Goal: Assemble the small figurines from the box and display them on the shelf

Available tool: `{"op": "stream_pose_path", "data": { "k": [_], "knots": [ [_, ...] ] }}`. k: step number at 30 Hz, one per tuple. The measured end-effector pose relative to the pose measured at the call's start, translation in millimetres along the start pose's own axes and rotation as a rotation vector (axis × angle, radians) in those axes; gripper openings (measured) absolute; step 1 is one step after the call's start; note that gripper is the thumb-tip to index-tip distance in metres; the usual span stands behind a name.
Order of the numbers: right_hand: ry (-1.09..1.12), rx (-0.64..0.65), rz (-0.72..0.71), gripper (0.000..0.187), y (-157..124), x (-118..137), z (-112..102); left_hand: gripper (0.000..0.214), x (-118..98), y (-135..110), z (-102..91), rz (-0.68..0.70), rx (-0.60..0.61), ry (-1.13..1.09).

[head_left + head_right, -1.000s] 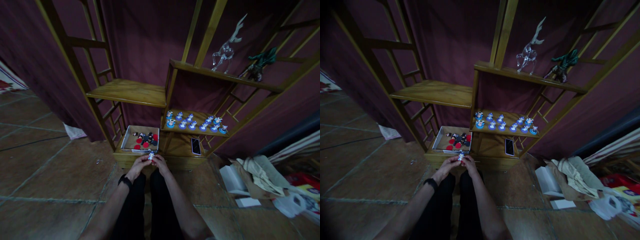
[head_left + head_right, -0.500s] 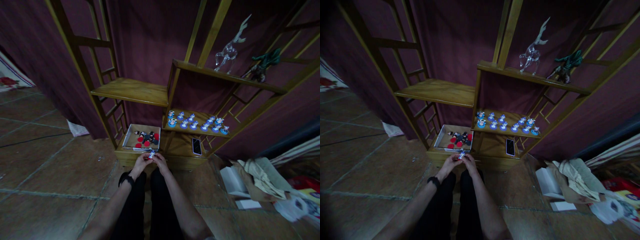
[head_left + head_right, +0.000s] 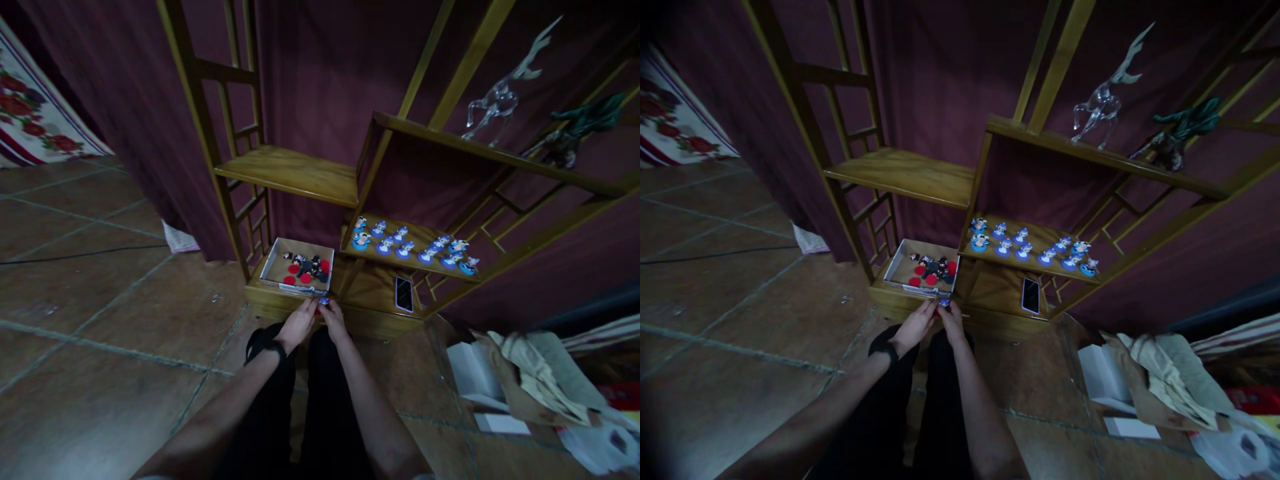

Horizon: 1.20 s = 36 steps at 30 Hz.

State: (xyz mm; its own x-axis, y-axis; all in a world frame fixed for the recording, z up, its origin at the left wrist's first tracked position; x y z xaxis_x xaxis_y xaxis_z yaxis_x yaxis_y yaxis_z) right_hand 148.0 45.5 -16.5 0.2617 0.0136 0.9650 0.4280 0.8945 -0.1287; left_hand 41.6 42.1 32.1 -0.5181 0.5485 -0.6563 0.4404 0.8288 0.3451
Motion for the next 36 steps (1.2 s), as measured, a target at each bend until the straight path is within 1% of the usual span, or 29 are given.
{"op": "stream_pose_path", "data": {
  "k": [5, 8, 12, 15, 19, 24, 27, 29, 32, 34, 36],
  "knots": [
    [0.065, 0.014, 0.047, 0.025, -4.5, 3.7, 1.0, 0.046, 0.6, -0.2, -2.0, 0.117, 0.081, 0.156],
    [0.060, 0.035, 0.029, 0.024, -6.2, 5.7, 2.2, 0.047, 1.2, -0.7, -2.3, 0.170, 0.094, 0.228],
    [0.050, 0.067, -0.005, 0.025, -5.0, 4.2, 2.2, 0.048, 2.4, -1.7, -1.4, 0.202, 0.082, 0.300],
    [0.035, 0.070, -0.011, 0.024, -2.6, 1.7, 1.3, 0.049, 2.3, -2.2, -0.1, 0.224, 0.081, 0.310],
    [0.041, 0.064, -0.015, 0.022, -1.4, 1.6, 1.1, 0.049, 1.7, -1.4, -0.7, 0.214, 0.072, 0.243],
    [0.053, 0.056, 0.031, 0.026, -3.9, 6.0, 2.4, 0.045, 7.1, 4.1, -7.8, 0.092, 0.016, 0.035],
    [0.090, 0.095, 0.068, 0.032, -6.0, 8.5, 5.4, 0.038, 15.4, 9.1, -10.3, -0.001, -0.028, -0.143],
    [0.113, 0.103, 0.102, 0.033, -5.7, 6.9, 5.9, 0.034, 24.8, 11.8, -7.9, -0.112, -0.044, -0.280],
    [0.152, 0.031, 0.146, 0.030, -1.7, -0.3, 1.7, 0.033, 38.5, 13.1, -0.2, -0.315, -0.056, -0.547],
    [0.162, -0.023, 0.157, 0.029, 1.7, -5.6, -1.2, 0.032, 42.5, 12.9, 4.7, -0.424, -0.041, -0.747],
    [0.139, -0.051, 0.158, 0.030, 4.7, -9.6, -2.3, 0.032, 43.7, 11.9, 8.2, -0.523, -0.007, -0.916]
  ]
}}
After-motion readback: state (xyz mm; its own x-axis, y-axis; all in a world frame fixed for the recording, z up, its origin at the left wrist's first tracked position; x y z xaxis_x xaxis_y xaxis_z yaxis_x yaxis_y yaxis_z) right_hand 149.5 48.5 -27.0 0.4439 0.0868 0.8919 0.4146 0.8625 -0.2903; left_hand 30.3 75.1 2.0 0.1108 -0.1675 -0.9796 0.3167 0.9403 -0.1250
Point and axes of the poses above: each hand's wrist, its own y-axis towards the middle knuckle, its own z-axis out of the palm, x = y × z, the point moved 6 cm from there along y, towards the middle knuckle, and after that the axes turned 10 degrees about -x, right-handed, at the moved point
